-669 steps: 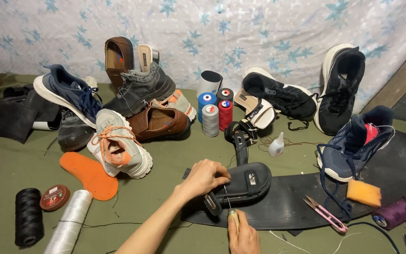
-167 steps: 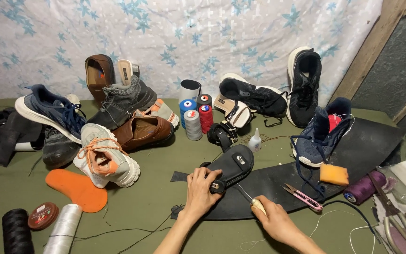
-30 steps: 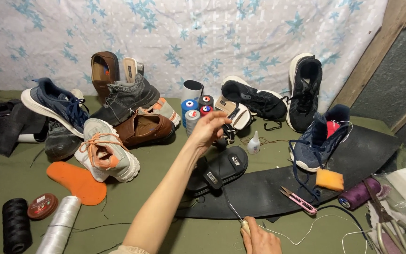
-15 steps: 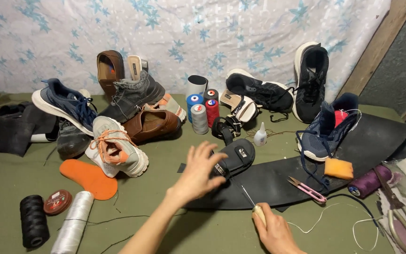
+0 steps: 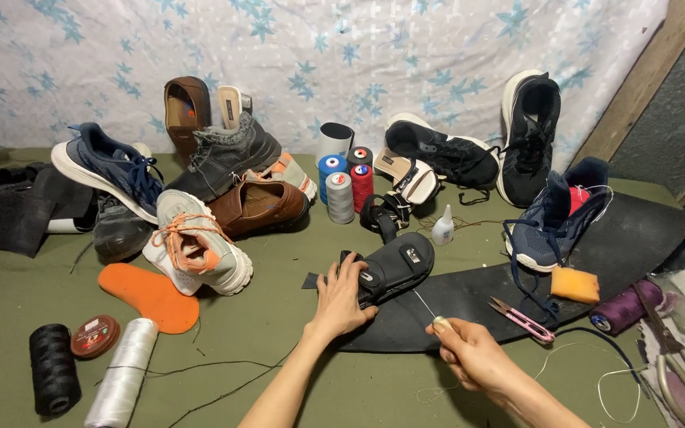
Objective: Hand-stitching the strap of a black sandal using an awl and thread on a cluttered repair workbench.
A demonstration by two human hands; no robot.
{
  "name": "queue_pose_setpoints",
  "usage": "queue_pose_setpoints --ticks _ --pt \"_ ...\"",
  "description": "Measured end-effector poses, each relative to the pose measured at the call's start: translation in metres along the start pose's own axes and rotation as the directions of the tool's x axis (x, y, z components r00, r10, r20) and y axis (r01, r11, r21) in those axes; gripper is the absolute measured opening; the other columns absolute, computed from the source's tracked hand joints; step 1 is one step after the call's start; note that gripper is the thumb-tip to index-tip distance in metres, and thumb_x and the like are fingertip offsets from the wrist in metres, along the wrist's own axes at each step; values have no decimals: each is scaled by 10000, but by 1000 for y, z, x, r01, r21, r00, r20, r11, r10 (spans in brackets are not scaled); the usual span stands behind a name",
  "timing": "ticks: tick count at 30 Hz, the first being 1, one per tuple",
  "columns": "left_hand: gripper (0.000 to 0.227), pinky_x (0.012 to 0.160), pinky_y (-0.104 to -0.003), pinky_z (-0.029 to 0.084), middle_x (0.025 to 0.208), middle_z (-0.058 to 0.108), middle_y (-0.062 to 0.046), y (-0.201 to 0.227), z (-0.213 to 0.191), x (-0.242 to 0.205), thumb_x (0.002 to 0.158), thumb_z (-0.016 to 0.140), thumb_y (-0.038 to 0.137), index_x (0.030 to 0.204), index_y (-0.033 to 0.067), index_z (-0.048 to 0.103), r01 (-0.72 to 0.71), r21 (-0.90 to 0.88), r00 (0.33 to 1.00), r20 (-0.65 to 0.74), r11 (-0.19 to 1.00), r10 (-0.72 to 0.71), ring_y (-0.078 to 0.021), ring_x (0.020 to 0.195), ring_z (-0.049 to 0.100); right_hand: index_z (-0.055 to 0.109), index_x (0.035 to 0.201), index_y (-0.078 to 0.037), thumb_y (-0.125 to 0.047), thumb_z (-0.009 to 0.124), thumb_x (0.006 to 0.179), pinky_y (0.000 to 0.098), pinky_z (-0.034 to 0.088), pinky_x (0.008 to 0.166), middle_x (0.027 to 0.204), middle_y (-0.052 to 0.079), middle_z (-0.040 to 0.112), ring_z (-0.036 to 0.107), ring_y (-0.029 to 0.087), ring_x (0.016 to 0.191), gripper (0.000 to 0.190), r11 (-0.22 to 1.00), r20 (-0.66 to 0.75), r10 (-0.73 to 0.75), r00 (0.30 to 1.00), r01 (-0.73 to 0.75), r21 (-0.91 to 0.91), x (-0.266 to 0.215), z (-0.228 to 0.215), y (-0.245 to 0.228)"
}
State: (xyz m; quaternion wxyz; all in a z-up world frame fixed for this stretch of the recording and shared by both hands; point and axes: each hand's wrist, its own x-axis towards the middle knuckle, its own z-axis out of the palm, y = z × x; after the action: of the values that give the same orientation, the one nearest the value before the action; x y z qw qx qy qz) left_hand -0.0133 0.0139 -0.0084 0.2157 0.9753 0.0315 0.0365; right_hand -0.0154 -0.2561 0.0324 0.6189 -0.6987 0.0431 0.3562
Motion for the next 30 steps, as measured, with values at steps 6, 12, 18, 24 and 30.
queue_pose_setpoints --ticks 6,12,18,24,30 --pt "769 1035 -692 278 1641 314 -83 -1 20 8 738 821 520 1335 193 464 51 18 987 -155 999 -48 -479 1386 350 746 1090 -132 -393 553 983 317 433 673 744 33 642 549 161 701 342 785 -130 -133 983 24 -619 -18 8 -29" --pt "805 947 -609 352 1620 346 -103 -8 37 15 778 783 575 1386 159 458 56 113 973 -228 992 -29 -445 1305 421 562 1110 -240 -501 373 1049 429 475 790 916 90 727 651 323 919 328 499 -102 -161 982 -8 -866 -21 1 5" --pt "793 959 -610 361 1609 358 -88 -7 41 15 758 814 569 1353 171 473 61 139 967 -255 988 -24 -430 1304 429 402 1091 -232 -526 328 1056 544 492 651 829 83 692 663 409 752 306 109 -47 -267 963 -18 -994 -1 -26 50" --pt "770 996 -632 339 1615 358 -93 -4 38 12 762 828 551 1342 184 481 51 128 965 -262 991 -16 -444 1322 422 393 1172 -253 -563 334 1041 515 523 683 897 33 719 717 355 808 341 75 -46 -238 970 -29 -997 -14 -39 42" --pt "774 1010 -654 326 1616 353 -93 -5 38 11 762 824 553 1349 185 480 33 132 962 -275 991 4 -458 1323 420 388 1154 -265 -565 286 1058 476 535 734 904 -6 742 721 317 846 331 95 -86 -140 986 -73 -993 -40 -34 23"
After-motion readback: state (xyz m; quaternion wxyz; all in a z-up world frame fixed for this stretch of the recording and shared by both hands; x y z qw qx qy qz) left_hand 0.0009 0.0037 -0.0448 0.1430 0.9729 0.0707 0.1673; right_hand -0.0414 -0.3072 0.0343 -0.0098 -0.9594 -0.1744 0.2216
